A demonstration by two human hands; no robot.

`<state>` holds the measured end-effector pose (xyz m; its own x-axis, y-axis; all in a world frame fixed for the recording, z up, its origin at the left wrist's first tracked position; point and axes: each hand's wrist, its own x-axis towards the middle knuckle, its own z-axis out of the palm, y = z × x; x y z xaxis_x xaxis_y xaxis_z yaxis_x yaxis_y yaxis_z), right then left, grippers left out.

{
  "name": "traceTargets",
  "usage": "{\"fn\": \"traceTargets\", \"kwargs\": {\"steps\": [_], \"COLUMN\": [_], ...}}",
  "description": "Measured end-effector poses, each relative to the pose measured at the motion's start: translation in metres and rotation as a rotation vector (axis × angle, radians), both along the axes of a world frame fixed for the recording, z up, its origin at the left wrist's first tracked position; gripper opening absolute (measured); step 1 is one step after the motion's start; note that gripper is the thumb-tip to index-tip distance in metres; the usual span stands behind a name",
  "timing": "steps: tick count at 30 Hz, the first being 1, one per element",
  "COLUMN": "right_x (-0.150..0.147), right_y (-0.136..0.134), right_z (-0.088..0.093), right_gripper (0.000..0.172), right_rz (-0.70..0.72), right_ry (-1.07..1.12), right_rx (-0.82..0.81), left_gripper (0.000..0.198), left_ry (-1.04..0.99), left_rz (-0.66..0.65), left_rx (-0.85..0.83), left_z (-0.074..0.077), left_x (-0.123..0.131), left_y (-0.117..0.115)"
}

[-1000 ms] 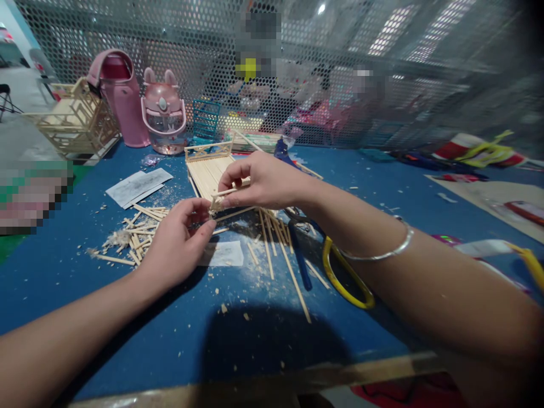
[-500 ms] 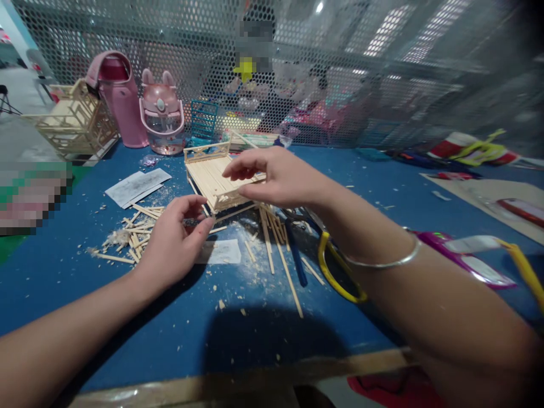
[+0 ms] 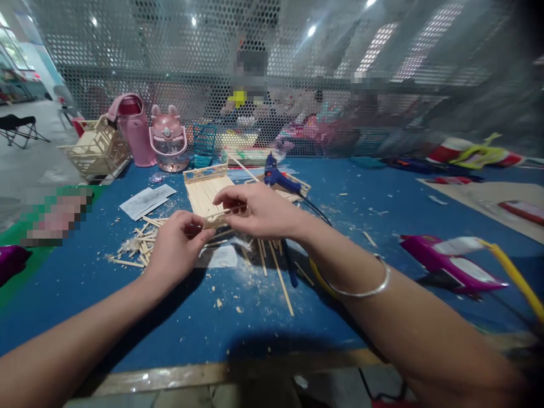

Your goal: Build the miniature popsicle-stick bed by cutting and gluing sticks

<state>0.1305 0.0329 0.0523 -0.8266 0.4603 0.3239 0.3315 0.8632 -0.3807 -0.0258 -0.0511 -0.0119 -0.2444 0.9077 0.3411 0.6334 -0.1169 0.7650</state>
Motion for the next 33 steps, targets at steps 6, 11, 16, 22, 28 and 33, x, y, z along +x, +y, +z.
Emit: {"fn": "traceTargets", "kwargs": {"steps": [6, 11, 16, 22, 28, 33], "right_x": [0.0001, -0.0027, -0.004, -0.0052, -0.0047, -0.0051], "right_y": [-0.0055, -0.0016, -0.0009, -0.0011, -0.0006, -0.0004], "right_z": [-0.0004, -0.0046, -0.0058, -0.0046, -0.004, -0.005], "right_gripper": [0.019, 0.014, 0.011, 0.011, 0.011, 0.011], "right_rz": [0.046, 0.033, 0.002, -0.002, 0.013, 0.008], "right_ry": [-0.027, -0.008, -0.005, -0.005, 0.003, -0.006], "right_rx": [-0.037, -0.058, -0.106, -0.103, -0.108, -0.106], "left_gripper": [0.009, 0.008, 0.009, 0.012, 0.014, 0.015], "left_ry": [0.042, 0.063, 0.067, 0.05, 0.025, 0.027], "left_rz": [-0.101, -0.094, -0.096, -0.095, -0.104, -0.1], "left_rx": [0.051, 0.04, 0.027, 0.04, 0.045, 0.047], "left_z": [-0.0011, 0.0013, 0.0018, 0.0003, -0.0022, -0.0023], "left_x": [-0.0037, -0.0056, -0.0043, -0.0042, -0.0037, -0.0027], "left_y": [-0.0061, -0.0047, -0.0047, -0.0043, -0.0039, -0.0049]}}
